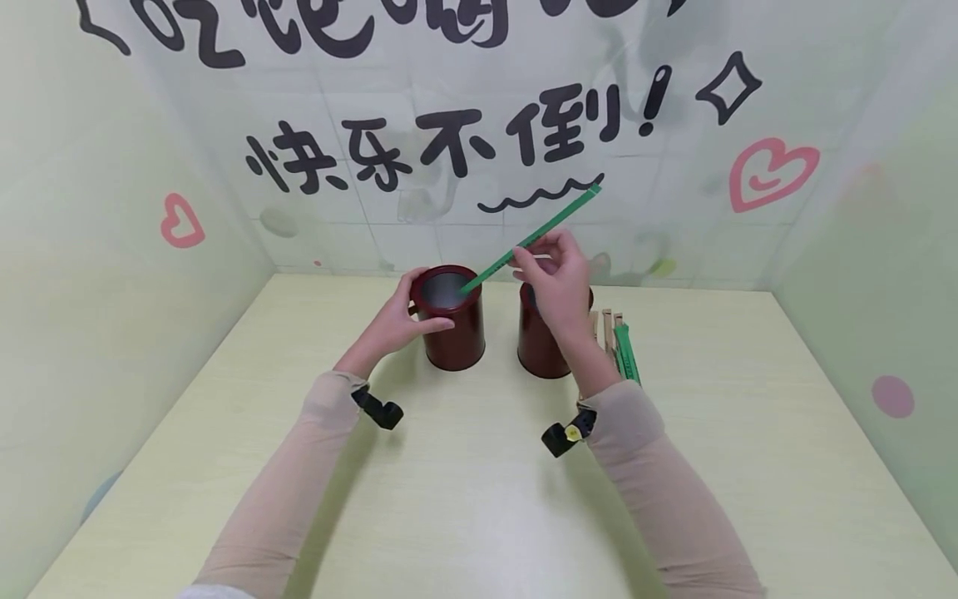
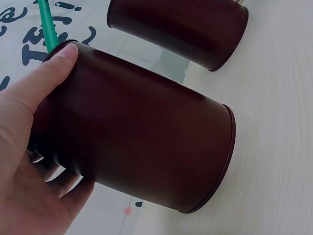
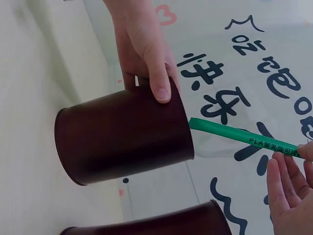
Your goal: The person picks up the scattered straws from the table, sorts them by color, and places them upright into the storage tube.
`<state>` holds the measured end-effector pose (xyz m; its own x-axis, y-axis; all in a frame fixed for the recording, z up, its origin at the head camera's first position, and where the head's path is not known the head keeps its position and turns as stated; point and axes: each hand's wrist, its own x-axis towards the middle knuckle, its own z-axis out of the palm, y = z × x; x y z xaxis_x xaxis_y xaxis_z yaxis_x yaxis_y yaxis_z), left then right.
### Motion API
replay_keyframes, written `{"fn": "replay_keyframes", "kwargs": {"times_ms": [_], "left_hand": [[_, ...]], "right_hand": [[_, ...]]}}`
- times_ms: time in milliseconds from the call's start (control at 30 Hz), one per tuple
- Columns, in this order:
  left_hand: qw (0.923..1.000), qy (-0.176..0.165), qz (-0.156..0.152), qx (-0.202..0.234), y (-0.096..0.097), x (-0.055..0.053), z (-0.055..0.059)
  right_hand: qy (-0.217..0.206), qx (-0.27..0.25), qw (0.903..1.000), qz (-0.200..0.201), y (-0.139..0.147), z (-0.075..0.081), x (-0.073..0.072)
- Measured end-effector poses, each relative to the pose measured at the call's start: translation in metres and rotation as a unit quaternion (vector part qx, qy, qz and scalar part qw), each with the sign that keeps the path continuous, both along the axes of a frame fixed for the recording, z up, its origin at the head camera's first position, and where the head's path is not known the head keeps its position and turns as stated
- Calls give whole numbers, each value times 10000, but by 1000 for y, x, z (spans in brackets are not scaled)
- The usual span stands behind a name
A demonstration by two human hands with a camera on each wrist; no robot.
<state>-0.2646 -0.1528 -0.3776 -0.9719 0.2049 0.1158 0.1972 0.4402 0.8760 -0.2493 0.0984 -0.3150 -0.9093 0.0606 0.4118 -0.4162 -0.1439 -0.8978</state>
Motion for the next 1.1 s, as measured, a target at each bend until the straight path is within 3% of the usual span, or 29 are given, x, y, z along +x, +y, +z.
{"fn": "replay_keyframes", "kwargs": {"times_ms": [500,833,1100], "left_hand": [[9999,-57,-53,127,4,-1,-1],[10000,-76,-31,53,3,0,0],[9999,-65,-13,76,0,0,0]], "right_hand": [[-24,1082,9941,-16,-19,-17,-4],[-161,1419,9897,-30,-13,-15,1],[-239,1406,9897,-94,-3,-17,0]]}}
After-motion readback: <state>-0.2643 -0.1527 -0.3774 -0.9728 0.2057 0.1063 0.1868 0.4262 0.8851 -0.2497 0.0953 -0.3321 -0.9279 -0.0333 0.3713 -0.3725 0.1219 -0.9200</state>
